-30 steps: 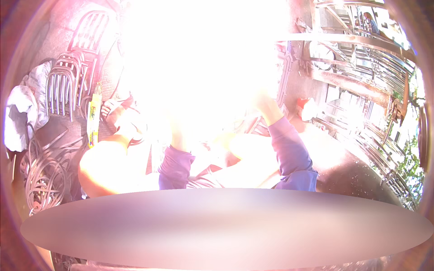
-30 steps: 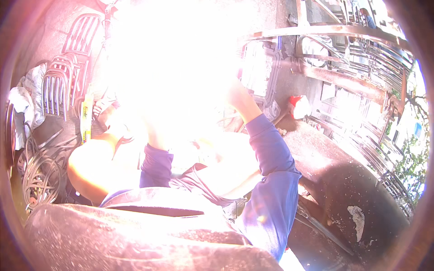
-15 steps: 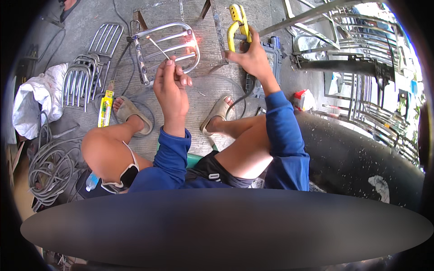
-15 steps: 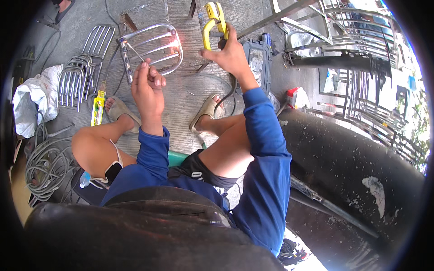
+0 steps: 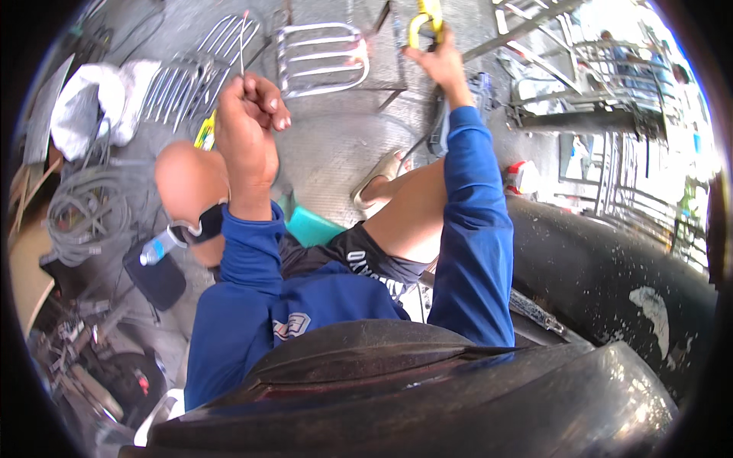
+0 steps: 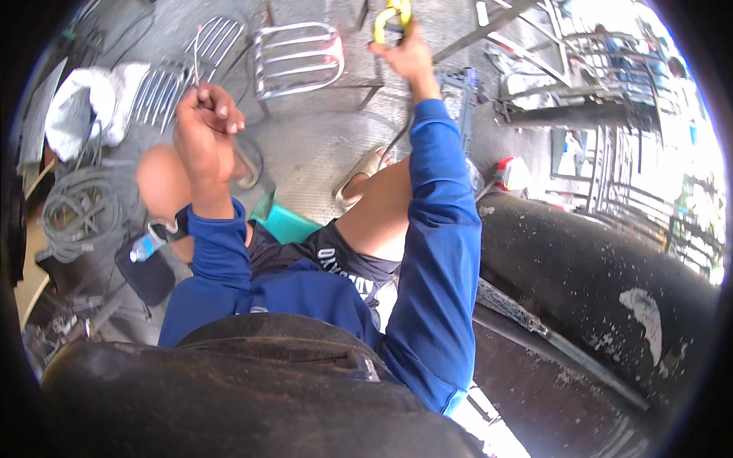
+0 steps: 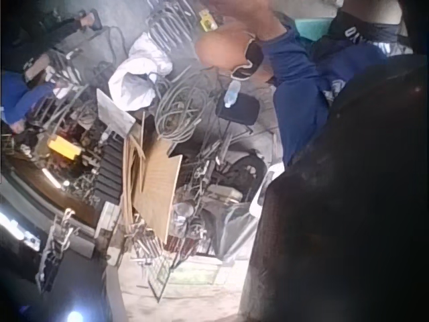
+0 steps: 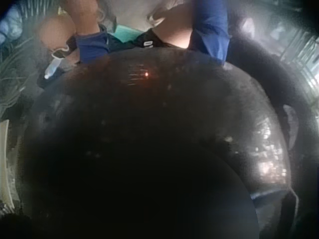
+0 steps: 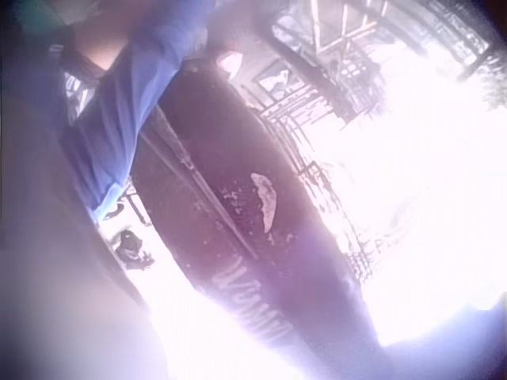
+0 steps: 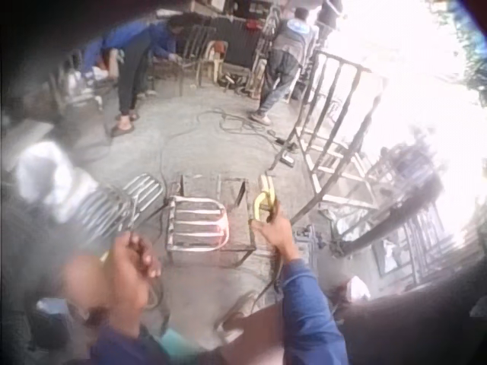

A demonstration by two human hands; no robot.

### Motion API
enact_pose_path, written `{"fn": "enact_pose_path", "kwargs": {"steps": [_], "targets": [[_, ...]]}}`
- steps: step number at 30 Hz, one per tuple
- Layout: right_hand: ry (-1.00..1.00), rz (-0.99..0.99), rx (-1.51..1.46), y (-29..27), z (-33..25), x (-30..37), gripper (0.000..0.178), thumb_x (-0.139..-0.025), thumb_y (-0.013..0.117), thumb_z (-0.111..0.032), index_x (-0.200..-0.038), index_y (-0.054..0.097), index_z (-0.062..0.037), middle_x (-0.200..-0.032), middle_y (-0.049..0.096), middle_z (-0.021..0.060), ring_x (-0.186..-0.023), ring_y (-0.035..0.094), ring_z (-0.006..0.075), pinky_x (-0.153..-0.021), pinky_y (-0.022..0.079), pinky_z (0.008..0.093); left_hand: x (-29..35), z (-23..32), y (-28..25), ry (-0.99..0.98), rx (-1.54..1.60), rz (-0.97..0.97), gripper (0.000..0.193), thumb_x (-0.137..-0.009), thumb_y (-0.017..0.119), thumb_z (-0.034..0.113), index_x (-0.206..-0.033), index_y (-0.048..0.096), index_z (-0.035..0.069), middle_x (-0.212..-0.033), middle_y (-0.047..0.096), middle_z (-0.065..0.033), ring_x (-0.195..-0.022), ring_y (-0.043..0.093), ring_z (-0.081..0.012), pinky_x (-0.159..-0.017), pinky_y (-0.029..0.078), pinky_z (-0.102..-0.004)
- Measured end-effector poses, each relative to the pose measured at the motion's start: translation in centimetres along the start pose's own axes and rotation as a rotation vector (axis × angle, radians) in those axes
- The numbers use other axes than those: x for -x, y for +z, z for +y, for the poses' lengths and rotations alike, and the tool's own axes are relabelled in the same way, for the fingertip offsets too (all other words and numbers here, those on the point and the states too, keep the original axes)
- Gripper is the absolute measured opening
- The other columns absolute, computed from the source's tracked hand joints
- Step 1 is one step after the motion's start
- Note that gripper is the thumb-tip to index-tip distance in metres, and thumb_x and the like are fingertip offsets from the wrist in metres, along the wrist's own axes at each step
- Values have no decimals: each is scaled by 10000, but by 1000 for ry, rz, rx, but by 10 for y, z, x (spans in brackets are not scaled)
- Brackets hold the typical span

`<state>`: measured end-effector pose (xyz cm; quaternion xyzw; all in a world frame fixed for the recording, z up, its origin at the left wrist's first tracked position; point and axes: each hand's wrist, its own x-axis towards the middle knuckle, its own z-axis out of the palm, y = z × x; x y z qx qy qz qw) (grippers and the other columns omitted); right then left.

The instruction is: The person welds a metal frame using a handheld welding torch and a grounding clamp. They repeatedly strike an arc, move the torch along joints, and reposition the frame to access different weld points.

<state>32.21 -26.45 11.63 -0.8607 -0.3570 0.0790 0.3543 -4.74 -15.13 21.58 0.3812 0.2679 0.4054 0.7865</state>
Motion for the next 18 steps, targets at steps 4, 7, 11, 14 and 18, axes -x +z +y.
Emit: {"fn": "enact_pose_path", "kwargs": {"steps": [4, 7, 11, 14, 18], "targets": [[-38, 112, -28, -6, -2, 9, 1219, -707, 962, -563, -1564, 394, 92, -1367, 679, 279, -1288, 664, 365, -1085, 523, 444, 24, 84, -47, 128, -137, 20, 320, -1098, 486, 389, -971, 484, 95, -743, 577, -85, -607, 538, -204, -592, 452, -363], [73, 140, -132, -16, -5, 13, 1067, -779, 929, -482, -1541, 420, 65, -1193, 670, 195, -1049, 633, 301, -902, 506, 407, 17, 146, -107, 335, -472, 153, 309, -1160, 342, 355, -943, 412, 146, -792, 525, -51, -650, 486, -182, -738, 445, -329], [105, 142, -548, -36, -10, 27, 876, -909, 821, -317, -1597, 368, -21, -922, 641, 90, -661, 592, 177, -562, 500, 323, -14, 157, -222, 401, -925, 485, 352, -1098, 526, 348, -944, 624, 46, -732, 599, -21, -595, 578, -169, -564, 463, -305], [245, 106, -823, -52, -13, 38, 686, -930, 781, -329, -1498, 453, -129, -984, 597, 86, -777, 583, 204, -642, 513, 364, -33, 126, -329, 270, -1446, 500, 545, -993, 746, 502, -1042, 603, -21, -863, 725, -117, -741, 688, -188, -681, 541, -379], [324, 28, -1098, -72, -16, 58, 490, -973, 730, -446, -1303, 528, -145, -997, 584, 93, -858, 550, 217, -801, 497, 401, -42, 22, -437, 139, -1420, 554, 536, -934, 810, 478, -1029, 596, -4, -893, 747, -181, -811, 737, -354, -752, 564, -451]]}}
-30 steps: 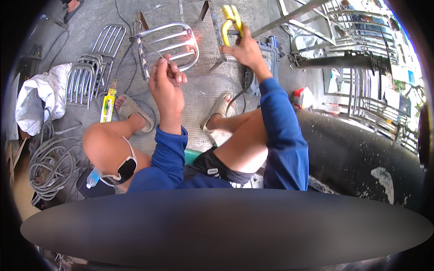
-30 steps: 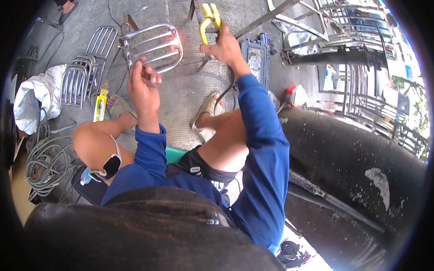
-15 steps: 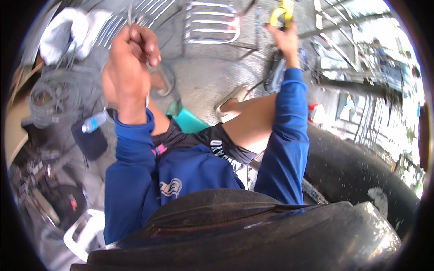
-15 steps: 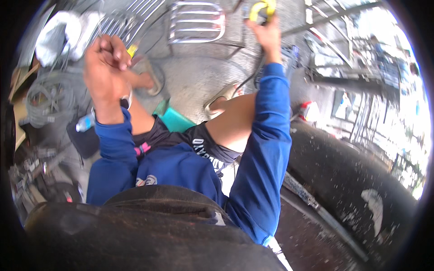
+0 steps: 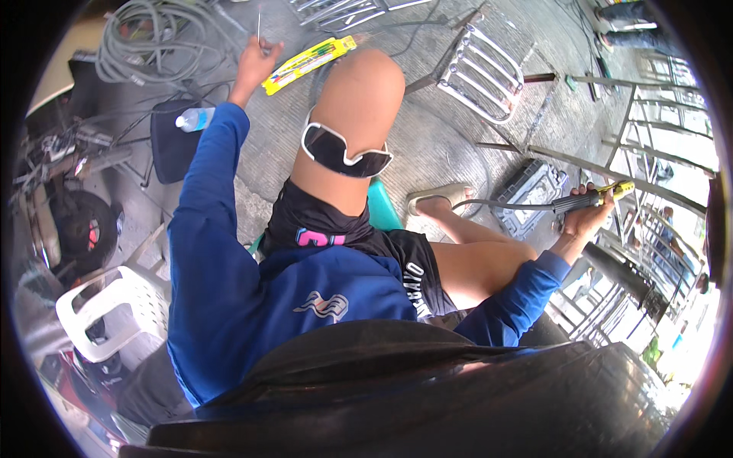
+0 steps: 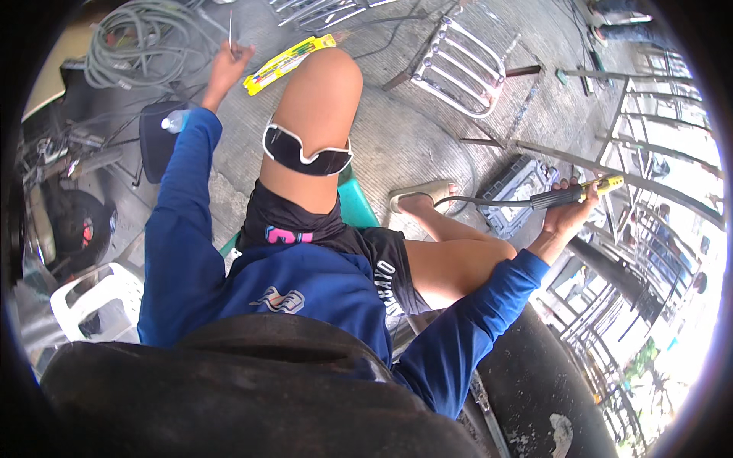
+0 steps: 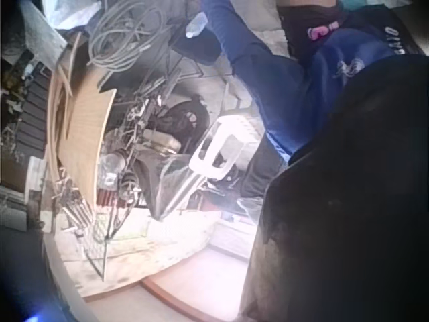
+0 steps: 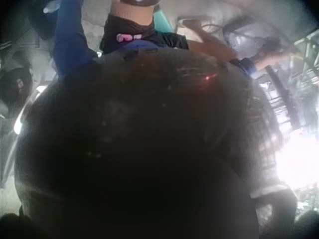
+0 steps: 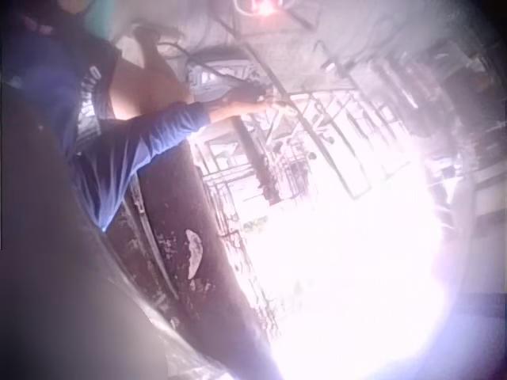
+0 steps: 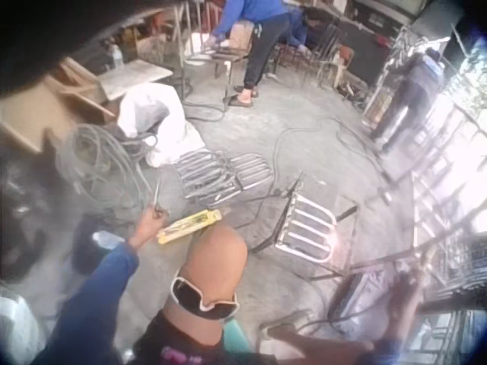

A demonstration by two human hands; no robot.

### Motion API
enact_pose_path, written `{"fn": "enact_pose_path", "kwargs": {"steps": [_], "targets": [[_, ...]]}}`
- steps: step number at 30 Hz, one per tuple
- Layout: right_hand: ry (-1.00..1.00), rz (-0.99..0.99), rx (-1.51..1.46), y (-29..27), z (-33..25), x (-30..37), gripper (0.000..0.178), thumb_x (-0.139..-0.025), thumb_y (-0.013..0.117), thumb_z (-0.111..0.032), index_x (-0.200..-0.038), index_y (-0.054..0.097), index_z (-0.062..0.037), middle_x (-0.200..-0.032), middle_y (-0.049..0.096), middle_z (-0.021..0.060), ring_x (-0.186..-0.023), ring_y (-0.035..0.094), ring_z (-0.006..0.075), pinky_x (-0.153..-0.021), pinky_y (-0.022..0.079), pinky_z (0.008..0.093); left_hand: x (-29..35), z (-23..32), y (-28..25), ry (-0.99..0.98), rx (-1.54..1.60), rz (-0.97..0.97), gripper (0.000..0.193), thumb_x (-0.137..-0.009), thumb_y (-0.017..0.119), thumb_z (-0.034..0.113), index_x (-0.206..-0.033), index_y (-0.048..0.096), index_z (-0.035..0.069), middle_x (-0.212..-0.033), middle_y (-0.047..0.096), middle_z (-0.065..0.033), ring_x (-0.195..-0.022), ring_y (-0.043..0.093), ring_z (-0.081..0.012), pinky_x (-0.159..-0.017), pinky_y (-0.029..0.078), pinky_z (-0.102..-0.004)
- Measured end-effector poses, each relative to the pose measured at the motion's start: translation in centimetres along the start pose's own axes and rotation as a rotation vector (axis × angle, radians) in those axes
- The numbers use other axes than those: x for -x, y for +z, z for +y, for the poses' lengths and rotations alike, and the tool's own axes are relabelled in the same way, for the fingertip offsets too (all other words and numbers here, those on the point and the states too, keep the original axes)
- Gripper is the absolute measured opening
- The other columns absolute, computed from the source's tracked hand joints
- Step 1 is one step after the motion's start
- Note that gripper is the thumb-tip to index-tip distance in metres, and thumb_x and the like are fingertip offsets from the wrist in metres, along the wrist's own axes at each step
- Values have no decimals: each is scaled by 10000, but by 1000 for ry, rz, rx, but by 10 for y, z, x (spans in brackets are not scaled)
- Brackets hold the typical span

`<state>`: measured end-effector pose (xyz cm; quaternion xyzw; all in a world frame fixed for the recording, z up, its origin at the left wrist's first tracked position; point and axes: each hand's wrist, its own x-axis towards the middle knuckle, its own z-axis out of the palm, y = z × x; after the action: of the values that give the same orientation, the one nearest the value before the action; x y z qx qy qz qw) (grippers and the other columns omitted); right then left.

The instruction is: The person welds a metal frame using a handheld welding torch and a grounding clamp. They repeatedly strike an arc, move the torch along joints, and reposition the frame to access different weld points.

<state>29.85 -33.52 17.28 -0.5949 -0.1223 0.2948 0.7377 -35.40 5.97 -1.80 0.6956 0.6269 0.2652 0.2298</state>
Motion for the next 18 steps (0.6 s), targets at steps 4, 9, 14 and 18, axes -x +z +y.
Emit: {"fn": "enact_pose_path", "kwargs": {"steps": [4, 9, 14, 18], "targets": [[156, 59, -87, -8, 0, 33, 508, -1011, 650, -518, -1261, 541, -90, -1003, 593, 105, -880, 552, 223, -823, 491, 412, -11, -45, 104, 90, 67, -135, 426, -938, 810, 349, -1075, 577, 20, -945, 763, -197, -895, 751, -418, -794, 572, -514], [156, 128, -229, -13, 23, 61, 611, -974, 677, -513, -1205, 538, 34, -1050, 569, 149, -908, 549, 255, -850, 493, 413, -60, -33, 216, 274, -15, -214, 259, -971, 724, 188, -1102, 552, 44, -987, 766, -209, -926, 727, -478, -800, 558, -590], [124, 238, -246, -23, 23, 58, 683, -976, 690, -549, -1253, 501, 46, -1056, 551, 134, -915, 534, 253, -854, 492, 417, -109, -22, 274, 364, -205, -342, 215, -979, 674, 174, -1071, 551, 23, -949, 741, -268, -921, 720, -482, -801, 556, -603], [85, 287, -223, -28, 23, 49, 692, -963, 709, -547, -1265, 506, 42, -1093, 544, 148, -937, 527, 252, -884, 489, 424, -134, -19, 309, 494, -191, -350, 239, -969, 703, 186, -1075, 552, 35, -952, 737, -237, -929, 718, -467, -819, 557, -589]]}}
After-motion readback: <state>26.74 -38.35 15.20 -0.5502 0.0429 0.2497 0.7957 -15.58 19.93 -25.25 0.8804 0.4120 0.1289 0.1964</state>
